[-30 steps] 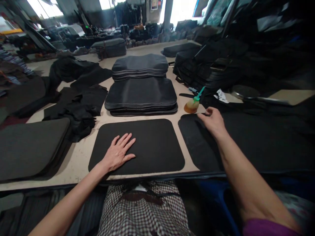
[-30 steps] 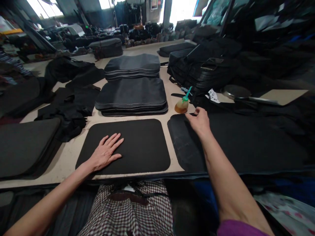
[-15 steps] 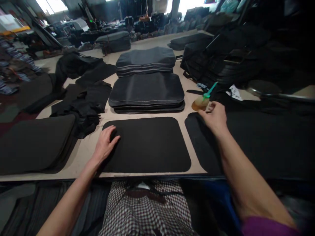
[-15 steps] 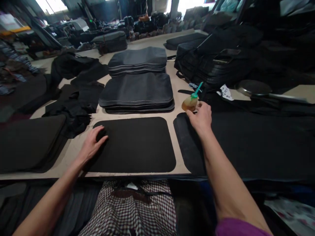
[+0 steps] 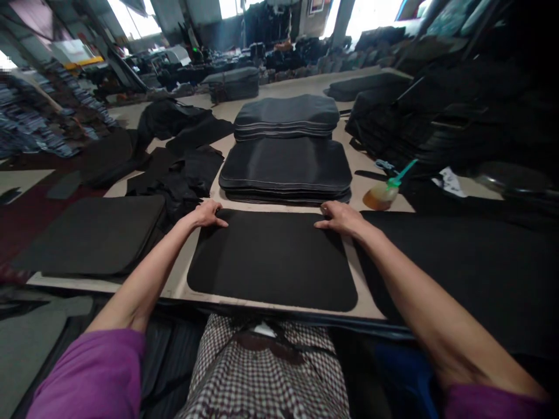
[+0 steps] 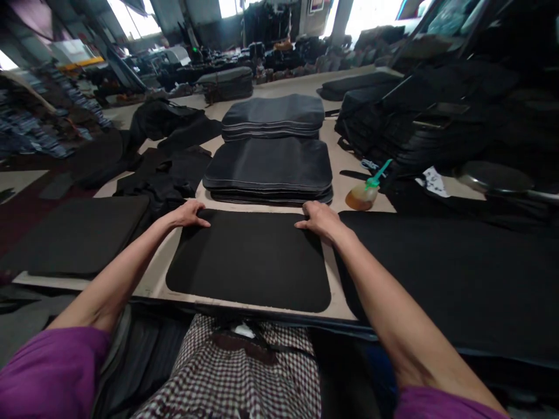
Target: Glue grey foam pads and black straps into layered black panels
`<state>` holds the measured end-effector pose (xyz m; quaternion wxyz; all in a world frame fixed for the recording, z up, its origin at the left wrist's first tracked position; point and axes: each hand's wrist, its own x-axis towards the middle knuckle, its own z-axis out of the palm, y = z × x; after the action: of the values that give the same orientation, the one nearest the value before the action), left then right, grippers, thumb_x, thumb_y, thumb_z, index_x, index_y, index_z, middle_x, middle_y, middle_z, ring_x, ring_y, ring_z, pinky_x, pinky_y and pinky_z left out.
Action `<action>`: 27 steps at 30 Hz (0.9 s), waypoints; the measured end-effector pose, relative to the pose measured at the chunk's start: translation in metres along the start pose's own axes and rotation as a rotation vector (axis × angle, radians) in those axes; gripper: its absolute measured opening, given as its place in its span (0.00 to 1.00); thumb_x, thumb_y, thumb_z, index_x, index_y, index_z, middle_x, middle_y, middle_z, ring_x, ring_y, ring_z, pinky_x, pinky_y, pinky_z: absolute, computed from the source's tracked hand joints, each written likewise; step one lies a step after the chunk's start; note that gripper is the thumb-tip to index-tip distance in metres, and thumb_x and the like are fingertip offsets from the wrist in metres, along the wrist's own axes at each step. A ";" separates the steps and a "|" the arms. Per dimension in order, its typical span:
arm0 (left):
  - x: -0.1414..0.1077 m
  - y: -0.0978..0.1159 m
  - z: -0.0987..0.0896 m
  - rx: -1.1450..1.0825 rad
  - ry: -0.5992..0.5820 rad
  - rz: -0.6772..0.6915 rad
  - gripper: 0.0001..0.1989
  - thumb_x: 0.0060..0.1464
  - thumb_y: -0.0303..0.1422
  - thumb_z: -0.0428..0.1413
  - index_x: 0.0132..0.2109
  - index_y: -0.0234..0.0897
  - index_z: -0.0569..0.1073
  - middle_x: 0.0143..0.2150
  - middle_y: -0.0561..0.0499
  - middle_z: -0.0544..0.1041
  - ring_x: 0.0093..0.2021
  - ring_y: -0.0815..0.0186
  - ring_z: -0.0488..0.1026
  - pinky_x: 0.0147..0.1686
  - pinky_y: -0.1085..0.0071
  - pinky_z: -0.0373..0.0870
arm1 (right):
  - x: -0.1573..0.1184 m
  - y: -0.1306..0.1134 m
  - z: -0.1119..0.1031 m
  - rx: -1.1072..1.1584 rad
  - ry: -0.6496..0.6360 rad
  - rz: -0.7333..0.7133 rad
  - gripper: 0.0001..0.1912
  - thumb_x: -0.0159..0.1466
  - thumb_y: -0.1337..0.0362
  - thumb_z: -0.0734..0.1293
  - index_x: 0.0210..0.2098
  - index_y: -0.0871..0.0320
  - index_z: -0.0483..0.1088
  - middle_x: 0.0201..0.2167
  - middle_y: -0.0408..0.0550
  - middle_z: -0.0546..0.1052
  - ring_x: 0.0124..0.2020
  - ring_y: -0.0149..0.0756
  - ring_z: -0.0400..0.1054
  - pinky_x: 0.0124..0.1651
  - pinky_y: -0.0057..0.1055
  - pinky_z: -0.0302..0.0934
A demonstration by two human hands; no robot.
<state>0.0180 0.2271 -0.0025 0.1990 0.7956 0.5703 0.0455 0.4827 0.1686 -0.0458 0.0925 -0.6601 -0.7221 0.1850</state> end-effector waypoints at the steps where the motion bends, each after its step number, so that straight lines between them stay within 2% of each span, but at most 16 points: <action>1: -0.004 0.001 -0.001 -0.035 -0.016 0.009 0.27 0.33 0.51 0.71 0.34 0.38 0.76 0.36 0.47 0.78 0.41 0.53 0.74 0.42 0.63 0.70 | 0.002 0.000 -0.002 0.035 -0.030 0.014 0.25 0.54 0.51 0.77 0.46 0.56 0.73 0.46 0.55 0.78 0.47 0.53 0.73 0.45 0.40 0.65; 5: -0.028 0.009 -0.014 -0.175 -0.028 0.030 0.22 0.44 0.51 0.65 0.39 0.38 0.77 0.38 0.49 0.80 0.39 0.58 0.75 0.38 0.65 0.70 | -0.006 -0.004 -0.015 0.117 -0.088 0.018 0.20 0.53 0.48 0.77 0.35 0.55 0.72 0.31 0.46 0.78 0.35 0.43 0.72 0.34 0.33 0.62; 8: -0.053 0.019 -0.038 -0.245 0.072 0.038 0.19 0.48 0.48 0.64 0.41 0.39 0.78 0.37 0.51 0.80 0.38 0.60 0.75 0.37 0.67 0.69 | -0.030 -0.018 -0.039 0.296 -0.009 -0.031 0.22 0.55 0.43 0.74 0.30 0.55 0.71 0.28 0.44 0.75 0.32 0.40 0.69 0.32 0.32 0.60; 10: -0.073 0.030 -0.060 -0.265 0.222 0.049 0.17 0.49 0.47 0.65 0.40 0.40 0.78 0.34 0.53 0.78 0.35 0.62 0.74 0.36 0.68 0.67 | -0.053 -0.035 -0.063 0.476 0.136 -0.077 0.22 0.53 0.43 0.76 0.31 0.55 0.72 0.30 0.44 0.75 0.33 0.39 0.69 0.34 0.33 0.61; 13: -0.115 0.051 -0.093 -0.231 0.540 0.120 0.15 0.51 0.45 0.65 0.40 0.40 0.78 0.35 0.54 0.78 0.36 0.63 0.74 0.39 0.67 0.69 | -0.099 -0.065 -0.102 0.702 0.377 -0.100 0.20 0.51 0.47 0.79 0.32 0.53 0.74 0.31 0.43 0.76 0.33 0.40 0.69 0.37 0.37 0.65; 15: -0.151 0.061 -0.102 -0.201 0.719 0.202 0.12 0.53 0.42 0.64 0.41 0.42 0.78 0.38 0.53 0.79 0.40 0.62 0.75 0.44 0.65 0.72 | -0.135 -0.081 -0.117 0.743 0.527 -0.175 0.16 0.53 0.51 0.80 0.35 0.51 0.76 0.35 0.45 0.78 0.36 0.43 0.72 0.43 0.42 0.69; 16: -0.171 0.063 -0.101 -0.203 0.765 0.245 0.10 0.55 0.40 0.63 0.42 0.43 0.78 0.40 0.53 0.79 0.42 0.61 0.76 0.47 0.63 0.72 | -0.153 -0.087 -0.118 0.723 0.590 -0.242 0.14 0.54 0.53 0.80 0.36 0.50 0.78 0.37 0.46 0.79 0.39 0.45 0.73 0.46 0.45 0.70; 18: -0.210 0.055 -0.084 -0.220 0.753 0.334 0.07 0.58 0.35 0.61 0.44 0.47 0.77 0.44 0.53 0.80 0.45 0.59 0.77 0.51 0.59 0.73 | -0.190 -0.092 -0.106 0.639 0.620 -0.377 0.08 0.58 0.58 0.78 0.36 0.48 0.79 0.39 0.47 0.79 0.43 0.49 0.74 0.51 0.49 0.70; 20: -0.241 0.035 -0.053 -0.181 0.658 0.402 0.10 0.59 0.31 0.59 0.47 0.51 0.77 0.47 0.53 0.81 0.50 0.56 0.78 0.56 0.53 0.72 | -0.223 -0.090 -0.075 0.542 0.537 -0.452 0.03 0.62 0.61 0.74 0.37 0.45 0.79 0.40 0.48 0.80 0.43 0.50 0.75 0.49 0.50 0.71; 23: -0.273 -0.005 0.009 -0.073 0.535 0.382 0.14 0.59 0.29 0.56 0.48 0.53 0.76 0.49 0.52 0.82 0.54 0.54 0.77 0.58 0.48 0.69 | -0.258 -0.080 -0.005 0.421 0.379 -0.504 0.13 0.67 0.65 0.69 0.46 0.39 0.78 0.48 0.48 0.79 0.48 0.51 0.74 0.47 0.51 0.72; 25: -0.286 -0.027 0.047 -0.022 0.460 0.315 0.13 0.59 0.28 0.54 0.48 0.50 0.76 0.52 0.49 0.81 0.56 0.54 0.76 0.59 0.47 0.68 | -0.271 -0.072 0.043 0.320 0.392 -0.555 0.19 0.66 0.70 0.67 0.51 0.40 0.76 0.49 0.49 0.78 0.50 0.51 0.74 0.50 0.52 0.71; 27: -0.294 -0.041 0.075 0.005 0.420 0.243 0.15 0.60 0.27 0.52 0.49 0.47 0.77 0.56 0.47 0.79 0.59 0.53 0.73 0.60 0.47 0.66 | -0.279 -0.066 0.082 0.214 0.398 -0.645 0.24 0.65 0.74 0.65 0.55 0.42 0.74 0.50 0.50 0.79 0.50 0.50 0.73 0.51 0.54 0.69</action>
<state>-0.0970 -0.0537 -0.0408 0.0672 0.8319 0.4996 0.2319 0.4221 -0.1224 -0.0638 0.3524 -0.4091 -0.8370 0.0888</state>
